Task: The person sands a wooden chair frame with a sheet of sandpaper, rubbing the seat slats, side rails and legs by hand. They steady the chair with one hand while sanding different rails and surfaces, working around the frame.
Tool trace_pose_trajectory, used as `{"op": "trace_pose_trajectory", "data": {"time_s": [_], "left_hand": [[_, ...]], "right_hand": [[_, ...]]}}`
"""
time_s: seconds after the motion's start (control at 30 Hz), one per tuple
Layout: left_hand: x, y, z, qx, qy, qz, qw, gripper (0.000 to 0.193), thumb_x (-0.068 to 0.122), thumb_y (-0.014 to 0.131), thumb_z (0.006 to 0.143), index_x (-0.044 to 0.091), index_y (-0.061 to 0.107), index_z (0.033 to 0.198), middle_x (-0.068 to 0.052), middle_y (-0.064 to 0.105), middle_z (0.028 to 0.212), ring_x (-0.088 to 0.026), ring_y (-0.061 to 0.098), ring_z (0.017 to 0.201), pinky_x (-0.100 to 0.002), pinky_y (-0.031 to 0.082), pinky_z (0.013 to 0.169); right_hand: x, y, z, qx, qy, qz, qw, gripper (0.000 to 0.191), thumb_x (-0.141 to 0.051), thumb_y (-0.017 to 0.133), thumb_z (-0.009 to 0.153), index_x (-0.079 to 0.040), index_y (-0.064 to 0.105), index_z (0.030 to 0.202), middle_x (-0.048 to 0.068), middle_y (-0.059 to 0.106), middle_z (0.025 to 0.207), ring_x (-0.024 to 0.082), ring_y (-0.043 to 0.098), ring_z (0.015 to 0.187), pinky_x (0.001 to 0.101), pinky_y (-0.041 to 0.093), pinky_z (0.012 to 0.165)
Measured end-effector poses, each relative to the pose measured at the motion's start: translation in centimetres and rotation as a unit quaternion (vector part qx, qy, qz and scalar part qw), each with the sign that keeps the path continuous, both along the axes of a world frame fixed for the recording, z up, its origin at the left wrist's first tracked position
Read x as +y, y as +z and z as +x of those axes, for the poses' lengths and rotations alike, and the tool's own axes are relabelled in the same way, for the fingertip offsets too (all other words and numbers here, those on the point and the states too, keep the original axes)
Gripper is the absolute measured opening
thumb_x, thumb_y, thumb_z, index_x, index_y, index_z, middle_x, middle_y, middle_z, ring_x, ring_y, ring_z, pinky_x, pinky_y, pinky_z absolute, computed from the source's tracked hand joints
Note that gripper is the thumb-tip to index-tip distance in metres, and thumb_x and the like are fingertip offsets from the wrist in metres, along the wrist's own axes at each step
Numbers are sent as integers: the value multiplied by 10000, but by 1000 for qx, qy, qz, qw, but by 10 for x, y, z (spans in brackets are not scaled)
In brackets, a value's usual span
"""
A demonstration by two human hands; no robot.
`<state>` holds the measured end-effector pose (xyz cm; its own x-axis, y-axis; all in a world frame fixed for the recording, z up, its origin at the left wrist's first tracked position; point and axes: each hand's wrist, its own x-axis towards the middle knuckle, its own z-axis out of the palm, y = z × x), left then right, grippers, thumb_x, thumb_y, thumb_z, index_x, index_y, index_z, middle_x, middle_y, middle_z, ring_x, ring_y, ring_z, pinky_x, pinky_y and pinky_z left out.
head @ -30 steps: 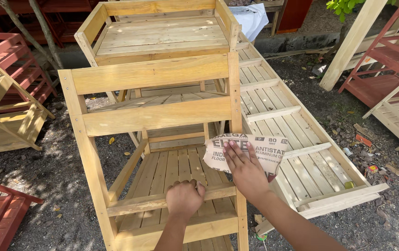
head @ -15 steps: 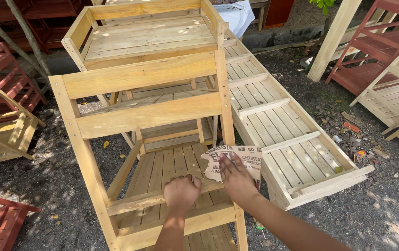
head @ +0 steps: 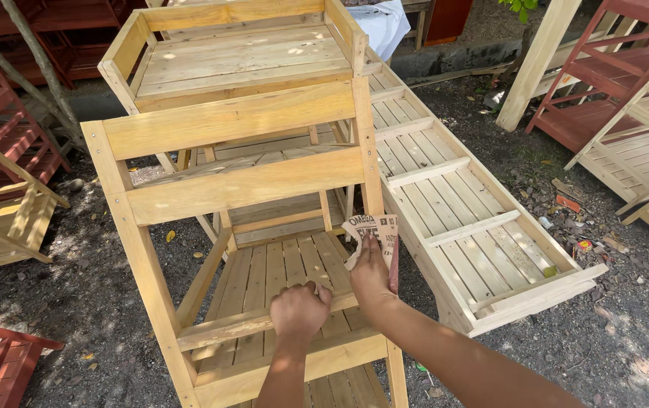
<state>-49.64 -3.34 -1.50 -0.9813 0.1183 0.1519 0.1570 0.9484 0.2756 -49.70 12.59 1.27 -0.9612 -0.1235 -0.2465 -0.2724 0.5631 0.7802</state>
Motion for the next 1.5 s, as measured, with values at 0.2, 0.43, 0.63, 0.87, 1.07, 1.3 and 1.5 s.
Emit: {"op": "trace_pose_trajectory", "data": {"time_s": [0.2, 0.43, 0.63, 0.87, 1.07, 1.3, 1.5], "left_hand": [[0, 6, -3, -25, -7, -34, 999, 419, 418, 461, 942, 139, 770, 891, -105, 741, 851, -321, 702, 852, -494, 549, 791], [0, 5, 0, -34, -4, -28, 999, 426, 410, 435, 945, 144, 766, 910, -99, 741, 862, -323, 696, 862, -486, 553, 789], [0, 5, -3, -56, -6, -30, 998, 430, 418, 437, 939, 150, 771, 896, -93, 745, 886, -319, 693, 874, -490, 544, 801], [3, -1, -1, -26, -1, -28, 999, 408, 405, 451, 919, 156, 774, 903, -86, 751, 868, -315, 702, 852, -494, 552, 792], [4, -3, 1, -12, -1, -30, 999, 424, 417, 449, 932, 149, 773, 878, -94, 750, 848, -317, 706, 842, -491, 565, 776], [1, 2, 3, -22, 2, -30, 999, 425, 424, 445, 941, 143, 756, 871, -104, 744, 833, -317, 704, 839, -499, 577, 731], [5, -1, 11, 91, -44, 97, 990, 543, 510, 655, 862, 80, 653, 1194, -150, 681, 1177, -362, 604, 1158, -508, 506, 957]], "right_hand": [[23, 27, 7, 62, 87, -199, 974, 556, -174, 627, 860, 137, 592, 1320, 307, 486, 1492, 390, 427, 1415, 471, 273, 1193], [71, 15, 27, 145, 170, -351, 909, 656, -95, 514, 863, -14, 395, 1503, 110, 313, 1625, 274, 221, 1523, 508, 178, 1228], [62, -71, 87, 209, 128, -504, 828, 778, -11, 556, 809, -103, 363, 1556, 67, 270, 1660, 279, 185, 1544, 518, 191, 1228], [62, -6, 38, 176, 83, -406, 893, 753, -28, 559, 796, -107, 403, 1529, 24, 269, 1655, 307, 187, 1532, 516, 212, 1208], [55, -24, 71, 145, 112, -407, 895, 625, -96, 536, 886, -58, 420, 1499, 52, 348, 1613, 227, 221, 1536, 561, 166, 1240], [107, -45, 114, 107, -67, -386, 914, 789, 19, 532, 806, -245, 385, 1535, -62, 344, 1630, 228, 196, 1535, 463, 232, 1229], [153, -19, 132, 207, -295, -716, 598, 360, -229, 527, 1080, -115, 636, 1404, 165, 695, 1273, 328, 677, 1143, 454, 542, 985]]}}
